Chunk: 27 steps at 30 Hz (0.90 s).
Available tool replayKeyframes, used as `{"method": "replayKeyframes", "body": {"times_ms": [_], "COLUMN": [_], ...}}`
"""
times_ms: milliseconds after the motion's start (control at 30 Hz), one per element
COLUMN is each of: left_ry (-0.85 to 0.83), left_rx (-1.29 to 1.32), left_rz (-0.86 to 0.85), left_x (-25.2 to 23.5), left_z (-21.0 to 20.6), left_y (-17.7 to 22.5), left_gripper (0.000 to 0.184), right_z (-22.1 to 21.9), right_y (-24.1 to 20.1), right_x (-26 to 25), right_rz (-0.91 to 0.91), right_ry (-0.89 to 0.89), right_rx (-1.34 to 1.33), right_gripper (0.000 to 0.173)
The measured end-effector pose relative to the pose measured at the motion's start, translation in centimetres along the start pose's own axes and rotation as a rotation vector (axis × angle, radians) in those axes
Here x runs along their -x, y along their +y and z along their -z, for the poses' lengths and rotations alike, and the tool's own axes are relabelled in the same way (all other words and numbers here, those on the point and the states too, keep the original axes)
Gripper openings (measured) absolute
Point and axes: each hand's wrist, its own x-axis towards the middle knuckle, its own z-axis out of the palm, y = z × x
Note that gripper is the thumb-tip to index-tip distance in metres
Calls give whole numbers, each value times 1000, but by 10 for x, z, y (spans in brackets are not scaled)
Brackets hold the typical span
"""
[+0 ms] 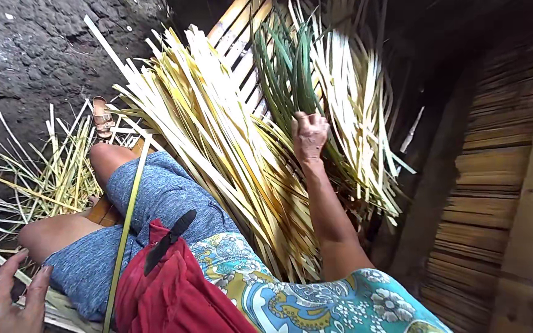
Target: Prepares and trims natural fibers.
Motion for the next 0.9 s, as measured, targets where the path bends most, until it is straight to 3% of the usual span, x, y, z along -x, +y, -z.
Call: {"method": "replayKeyframes", "body": {"times_ms": [67, 167, 267, 500, 600, 767, 833, 900], "left_ry": [-11, -38, -27, -69, -69, -89, -103, -124], "left_rx": [8, 26, 43, 82, 81, 85, 93, 112], "left_rz": [-26, -42, -55, -105, -108, -116, -126, -142], "left_x": [1, 2, 5, 6, 4, 4, 4, 2], "left_z": [-2, 1, -1, -14, -12, -9, -11, -14], "left_y": [-1, 2, -2, -14, -17, -21, -24, -25], "left_gripper": [47, 46, 46, 45, 45, 45, 44, 45], "right_z": [-20, -40, -41, -32, -16, 33, 20, -9], "right_y": [-13, -17, -22, -46, -51, -73, -79, -79], "right_x": [1, -5, -3, 46, 54, 73, 97, 134], "right_rz": [70, -20, -85, -219, -207, -183, -181, -176], "right_ry": [-108, -317, -394, -591, -666, -970, -997, -851], "right_rx": [32, 101, 101, -170, -248, -436, -487, -528], "right_gripper": [33, 37, 36, 51, 55, 63, 60, 62]}}
